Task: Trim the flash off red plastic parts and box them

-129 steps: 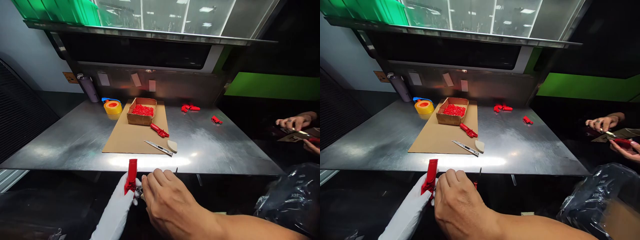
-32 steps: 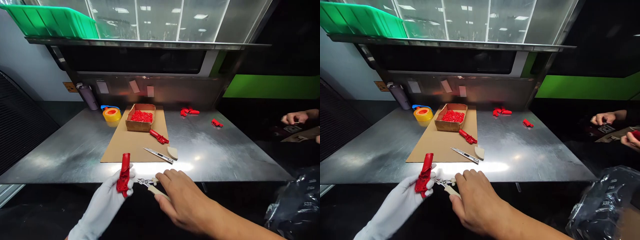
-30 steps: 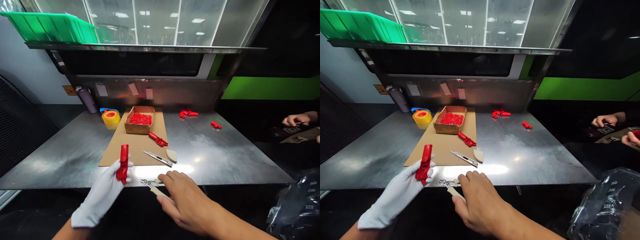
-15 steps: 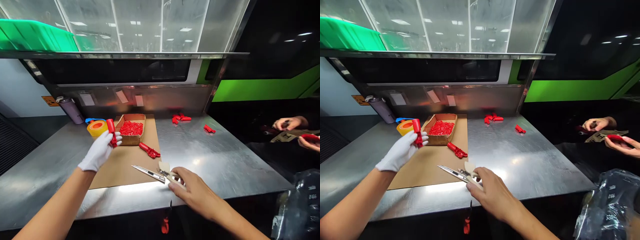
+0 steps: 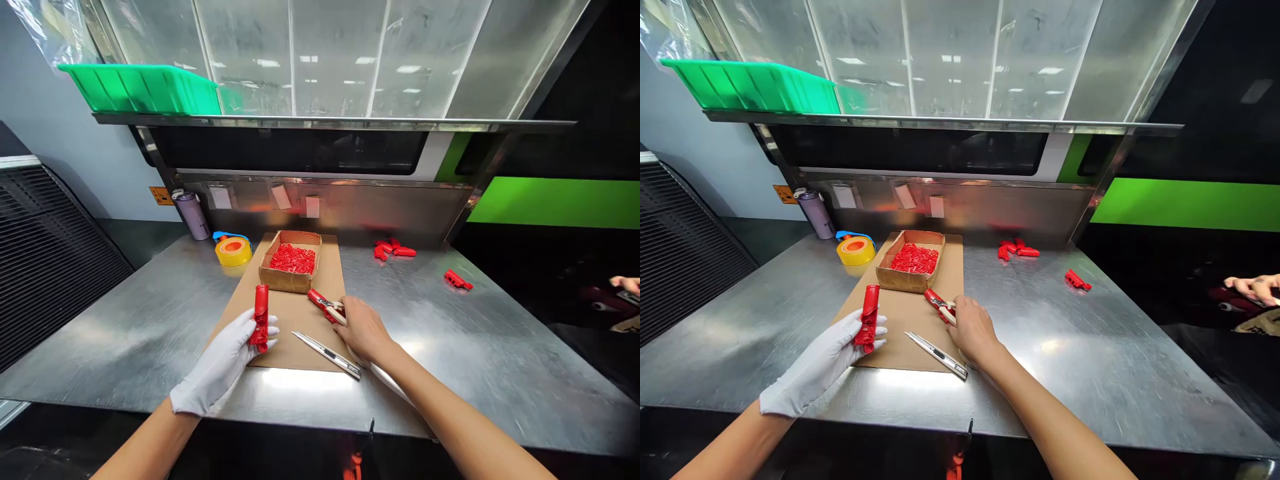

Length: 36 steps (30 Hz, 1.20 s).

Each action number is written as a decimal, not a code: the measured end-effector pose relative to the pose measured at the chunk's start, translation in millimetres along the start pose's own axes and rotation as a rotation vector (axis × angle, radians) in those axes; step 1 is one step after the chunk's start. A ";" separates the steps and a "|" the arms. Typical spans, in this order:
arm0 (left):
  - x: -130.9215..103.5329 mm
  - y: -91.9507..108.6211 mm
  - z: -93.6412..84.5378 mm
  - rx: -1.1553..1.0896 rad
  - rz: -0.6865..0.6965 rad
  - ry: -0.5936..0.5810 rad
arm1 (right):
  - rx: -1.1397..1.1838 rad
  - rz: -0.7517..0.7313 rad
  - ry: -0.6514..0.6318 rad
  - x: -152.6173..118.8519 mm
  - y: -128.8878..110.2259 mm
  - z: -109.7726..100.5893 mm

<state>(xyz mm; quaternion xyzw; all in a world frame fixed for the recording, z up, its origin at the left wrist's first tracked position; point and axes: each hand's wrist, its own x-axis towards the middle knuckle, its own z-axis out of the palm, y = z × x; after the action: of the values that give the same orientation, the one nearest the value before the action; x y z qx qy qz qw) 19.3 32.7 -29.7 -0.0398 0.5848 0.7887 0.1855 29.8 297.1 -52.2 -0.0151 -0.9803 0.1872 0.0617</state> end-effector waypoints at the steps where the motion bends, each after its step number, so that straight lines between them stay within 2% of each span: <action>1: 1.6 -1.4 -2.0 0.052 0.018 -0.007 | 0.000 0.000 -0.007 1.0 -1.6 1.1; 4: 8.2 -1.8 -6.5 0.368 0.110 -0.006 | 0.036 0.001 -0.026 1.0 -4.5 -1.0; 7: 19.0 1.3 -9.2 0.649 0.186 0.074 | 0.130 0.011 -0.047 -3.9 -5.1 -11.9; 12: 33.3 -4.4 -10.1 0.857 0.361 0.244 | 0.403 -0.017 -0.131 -25.8 -9.6 -33.9; 14: 29.1 -9.0 -7.0 0.908 0.462 0.244 | 0.506 -0.041 -0.178 -37.4 -14.6 -38.1; 16: 18.4 -11.2 -2.2 0.911 0.515 0.162 | 0.589 -0.068 -0.223 -49.1 -21.2 -40.2; 18: 3.7 -10.0 3.3 0.859 0.457 0.013 | 0.645 -0.097 -0.258 -60.3 -28.6 -41.3; 21: -20.4 -6.0 11.4 0.668 0.169 -0.203 | 0.693 -0.163 -0.230 -76.4 -39.9 -40.6; 24: -43.1 -10.0 21.6 0.203 -0.029 -0.300 | 0.715 -0.227 -0.083 -91.9 -52.5 -32.8; 26: -55.7 -20.2 29.7 -0.110 -0.046 -0.313 | 0.704 -0.223 0.008 -101.6 -62.3 -23.6; 28: -65.1 -34.1 36.7 -0.259 -0.044 -0.326 | 0.698 -0.198 0.047 -110.2 -72.1 -14.2; 30: -71.4 -46.8 40.0 -0.304 -0.041 -0.298 | 0.728 -0.209 0.025 -117.4 -79.4 -8.5; 32: -75.9 -53.8 38.7 -0.362 -0.074 -0.219 | 0.764 -0.242 -0.008 -122.8 -81.9 -9.4; 34: -80.7 -53.8 34.1 -0.393 -0.134 -0.158 | 0.761 -0.263 -0.008 -126.2 -78.8 -16.2; 36: -87.0 -49.2 28.8 -0.398 -0.179 -0.154 | 0.732 -0.263 0.014 -127.9 -71.8 -25.2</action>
<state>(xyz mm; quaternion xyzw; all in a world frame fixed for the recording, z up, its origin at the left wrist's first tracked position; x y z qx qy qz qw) 121.1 50.4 -41.0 -0.0672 0.3959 0.8696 0.2873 159.4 232.8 -17.2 0.1322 -0.8419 0.5148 0.0934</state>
